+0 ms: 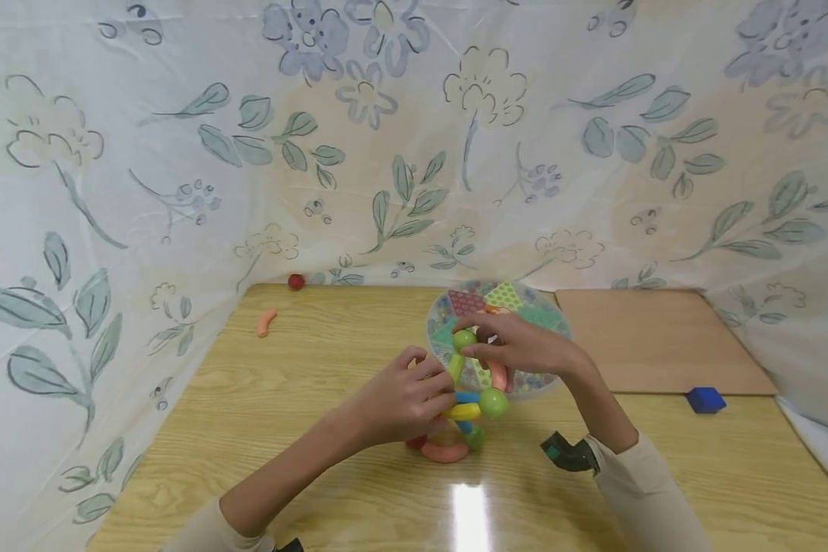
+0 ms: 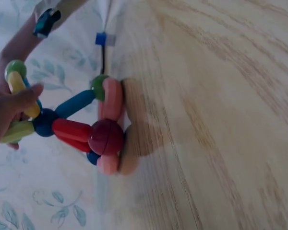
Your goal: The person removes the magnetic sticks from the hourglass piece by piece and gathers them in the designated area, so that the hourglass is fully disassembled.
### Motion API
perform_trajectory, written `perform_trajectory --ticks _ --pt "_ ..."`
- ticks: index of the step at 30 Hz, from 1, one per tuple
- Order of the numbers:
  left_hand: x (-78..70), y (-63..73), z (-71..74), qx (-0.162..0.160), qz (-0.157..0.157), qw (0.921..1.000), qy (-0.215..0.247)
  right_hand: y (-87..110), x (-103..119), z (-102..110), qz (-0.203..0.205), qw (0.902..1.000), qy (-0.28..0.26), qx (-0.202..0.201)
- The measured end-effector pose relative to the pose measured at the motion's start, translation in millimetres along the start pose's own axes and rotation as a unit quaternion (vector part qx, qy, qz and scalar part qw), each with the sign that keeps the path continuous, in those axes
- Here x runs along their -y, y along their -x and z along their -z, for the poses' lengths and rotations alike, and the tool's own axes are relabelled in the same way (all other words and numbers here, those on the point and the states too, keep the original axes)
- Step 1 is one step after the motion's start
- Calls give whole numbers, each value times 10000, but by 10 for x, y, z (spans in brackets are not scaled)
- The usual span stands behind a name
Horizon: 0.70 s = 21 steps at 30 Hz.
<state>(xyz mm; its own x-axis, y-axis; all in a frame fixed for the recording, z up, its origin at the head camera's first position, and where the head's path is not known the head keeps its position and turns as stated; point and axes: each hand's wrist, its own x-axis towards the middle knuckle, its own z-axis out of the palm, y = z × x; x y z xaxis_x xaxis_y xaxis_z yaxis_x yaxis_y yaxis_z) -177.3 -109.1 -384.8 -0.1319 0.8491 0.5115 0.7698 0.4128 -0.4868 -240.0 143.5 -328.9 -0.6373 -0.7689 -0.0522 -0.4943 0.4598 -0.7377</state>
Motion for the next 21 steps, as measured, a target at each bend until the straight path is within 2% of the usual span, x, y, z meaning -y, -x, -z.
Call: perform_trajectory --ticks 3,6,14,18,21 --pt "-32 -26 21 162 2 9995 -279 0 -17 -2 135 9998 137 -58" --pt "-50 -33 44 246 91 9991 -325 -2 -24 5 237 9994 239 -75" --pt "-72 -29 54 189 233 9995 -32 -7 -12 18 246 9995 209 -35" --pt "-54 3 32 117 381 9976 563 -2 -9 17 260 9994 219 -19" --pt "-20 39 44 -23 625 9883 1391 -5 -10 11 244 9995 186 -25"
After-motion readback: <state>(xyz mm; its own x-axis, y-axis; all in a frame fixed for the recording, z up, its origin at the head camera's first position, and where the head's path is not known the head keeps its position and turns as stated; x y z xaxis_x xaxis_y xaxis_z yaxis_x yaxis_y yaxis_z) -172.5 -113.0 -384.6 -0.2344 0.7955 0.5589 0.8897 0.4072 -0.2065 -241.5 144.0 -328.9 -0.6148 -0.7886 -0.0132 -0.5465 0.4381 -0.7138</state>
